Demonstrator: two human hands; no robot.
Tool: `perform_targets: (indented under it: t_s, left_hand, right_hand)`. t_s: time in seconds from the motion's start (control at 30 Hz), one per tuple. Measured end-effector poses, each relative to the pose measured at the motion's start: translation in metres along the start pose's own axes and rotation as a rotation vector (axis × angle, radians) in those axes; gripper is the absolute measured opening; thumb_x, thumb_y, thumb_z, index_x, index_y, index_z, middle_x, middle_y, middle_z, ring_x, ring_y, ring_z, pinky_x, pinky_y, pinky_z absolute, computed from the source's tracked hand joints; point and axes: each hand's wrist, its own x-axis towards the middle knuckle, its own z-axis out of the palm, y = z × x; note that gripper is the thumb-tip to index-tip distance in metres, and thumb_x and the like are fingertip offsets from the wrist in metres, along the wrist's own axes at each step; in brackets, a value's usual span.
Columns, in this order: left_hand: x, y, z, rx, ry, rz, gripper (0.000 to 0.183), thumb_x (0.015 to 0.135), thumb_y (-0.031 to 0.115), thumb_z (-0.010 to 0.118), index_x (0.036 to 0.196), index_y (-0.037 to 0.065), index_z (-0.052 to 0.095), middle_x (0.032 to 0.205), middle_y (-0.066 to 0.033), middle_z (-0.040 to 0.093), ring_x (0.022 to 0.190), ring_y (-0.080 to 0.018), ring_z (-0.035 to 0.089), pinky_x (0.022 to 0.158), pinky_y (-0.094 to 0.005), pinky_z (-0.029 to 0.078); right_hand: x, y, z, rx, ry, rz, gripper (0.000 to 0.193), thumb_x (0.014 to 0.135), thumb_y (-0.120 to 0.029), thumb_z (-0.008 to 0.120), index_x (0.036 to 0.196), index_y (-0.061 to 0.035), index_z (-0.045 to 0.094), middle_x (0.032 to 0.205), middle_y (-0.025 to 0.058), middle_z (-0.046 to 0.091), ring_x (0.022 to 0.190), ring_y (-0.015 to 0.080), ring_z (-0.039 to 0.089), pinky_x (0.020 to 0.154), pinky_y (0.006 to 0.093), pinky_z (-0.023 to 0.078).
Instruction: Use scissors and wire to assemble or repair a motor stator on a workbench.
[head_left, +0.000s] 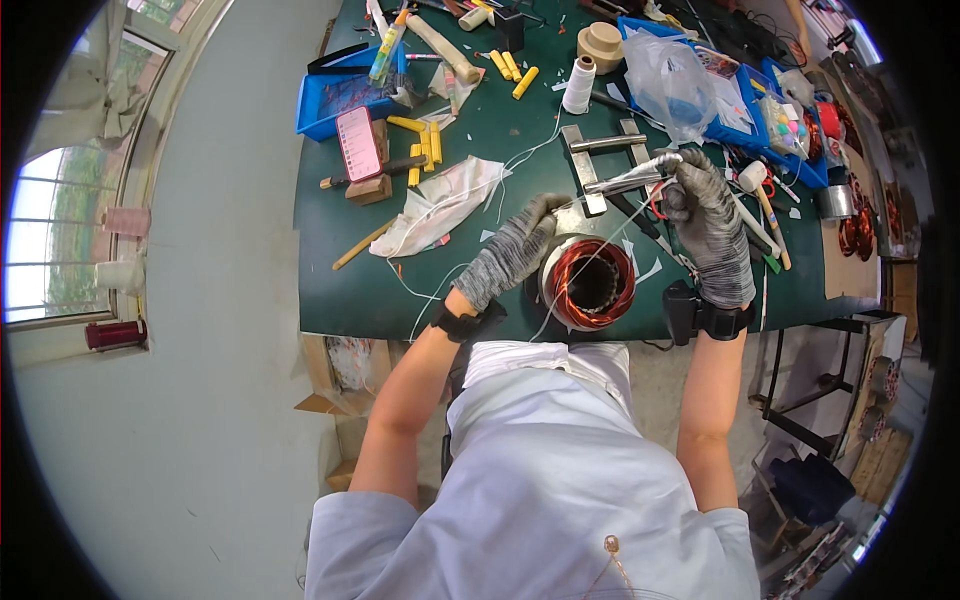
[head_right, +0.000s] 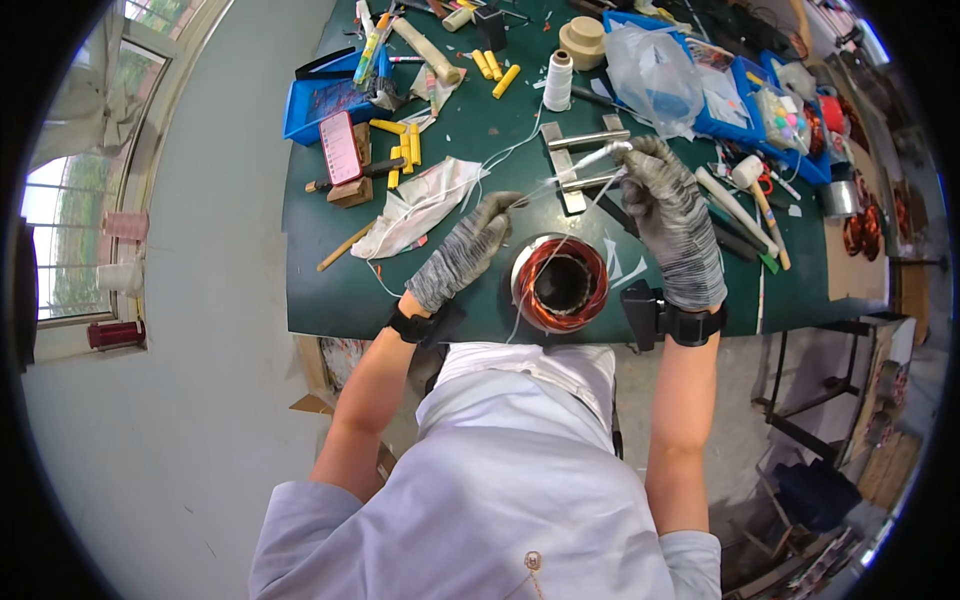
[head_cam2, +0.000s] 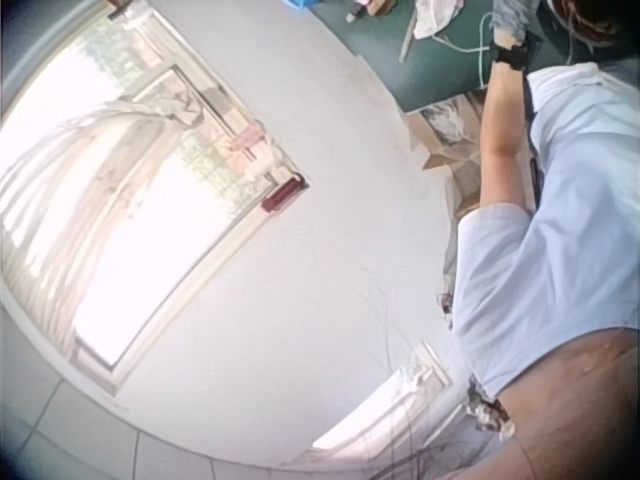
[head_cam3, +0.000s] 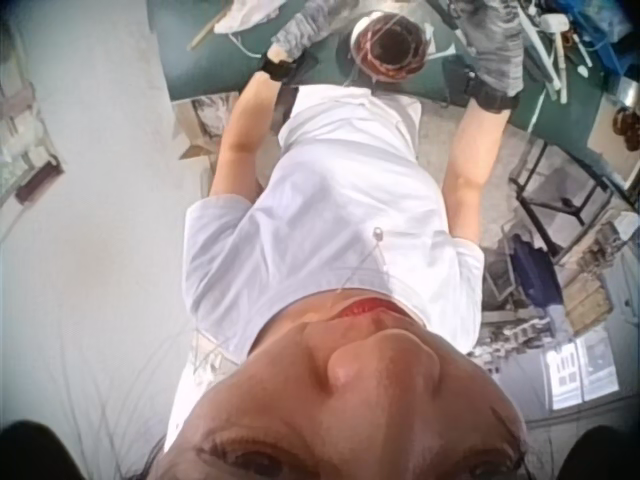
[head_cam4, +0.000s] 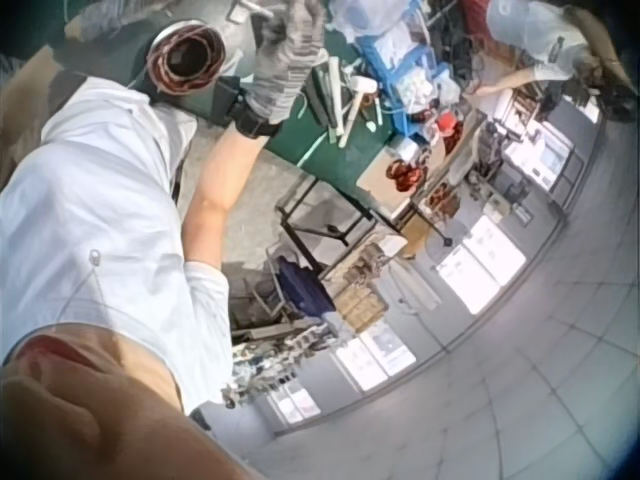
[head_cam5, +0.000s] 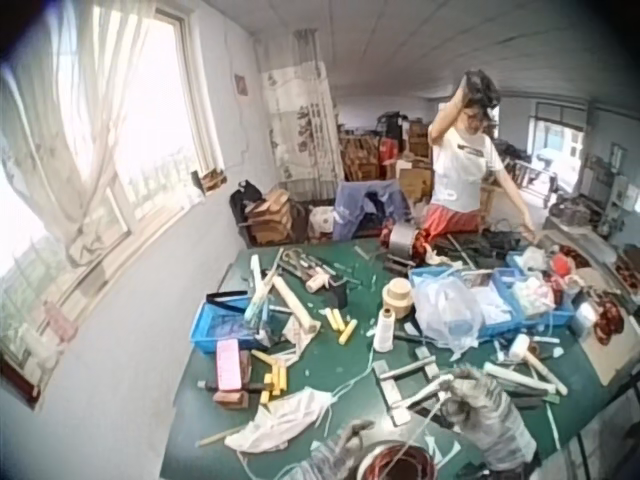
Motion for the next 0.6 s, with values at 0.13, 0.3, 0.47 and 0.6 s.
perform_targets:
  t_s: [0.13,0.3,0.47,0.6]
  left_hand:
    - [-0.004,-0.010,-0.010,0.233,0.111,0.043,0.030,0.095,0.017,0.034,0.117,0.002,0.046,0.090,-0.0084,0.053,0.080,-0.0157,0.049,0.075,-0.0273,0.042]
    - [-0.010,-0.065,-0.039,0.689,0.229,-0.123,0.023,0.092,0.022,0.040,0.107,0.008,0.050,0.094,-0.0178,0.060,0.082,-0.0341,0.060,0.072,-0.0393,0.047]
    - [0.000,-0.050,-0.055,0.184,0.560,-0.312,0.021,0.088,0.023,0.049,0.097,0.004,0.056,0.072,-0.0100,0.060,0.066,-0.0174,0.060,0.061,-0.0313,0.046]
    - [0.010,0.011,-0.029,0.063,0.290,-0.107,0.021,0.089,0.023,0.050,0.096,0.004,0.056,0.075,-0.0091,0.060,0.069,-0.0137,0.060,0.060,-0.0290,0.046]
  right_hand:
    - [0.003,-0.004,-0.009,0.185,-0.014,0.008,0.015,0.084,-0.015,0.060,0.097,-0.0068,0.058,0.087,0.0034,0.060,0.057,0.0047,0.042,0.052,0.0159,0.034]
    - [0.009,-0.011,-0.021,0.422,-0.135,0.055,0.019,0.086,-0.017,0.057,0.097,-0.0022,0.058,0.087,0.0074,0.061,0.054,0.0049,0.042,0.043,0.0149,0.034]
    - [0.010,-0.019,-0.022,0.388,-0.101,0.027,0.018,0.088,-0.016,0.055,0.098,-0.0018,0.059,0.086,0.0090,0.063,0.051,0.0035,0.041,0.040,0.0145,0.034]
    - [0.011,-0.023,-0.007,0.189,-0.105,0.012,0.018,0.088,-0.016,0.055,0.101,-0.0039,0.057,0.086,0.0055,0.063,0.053,0.0009,0.040,0.042,0.0126,0.031]
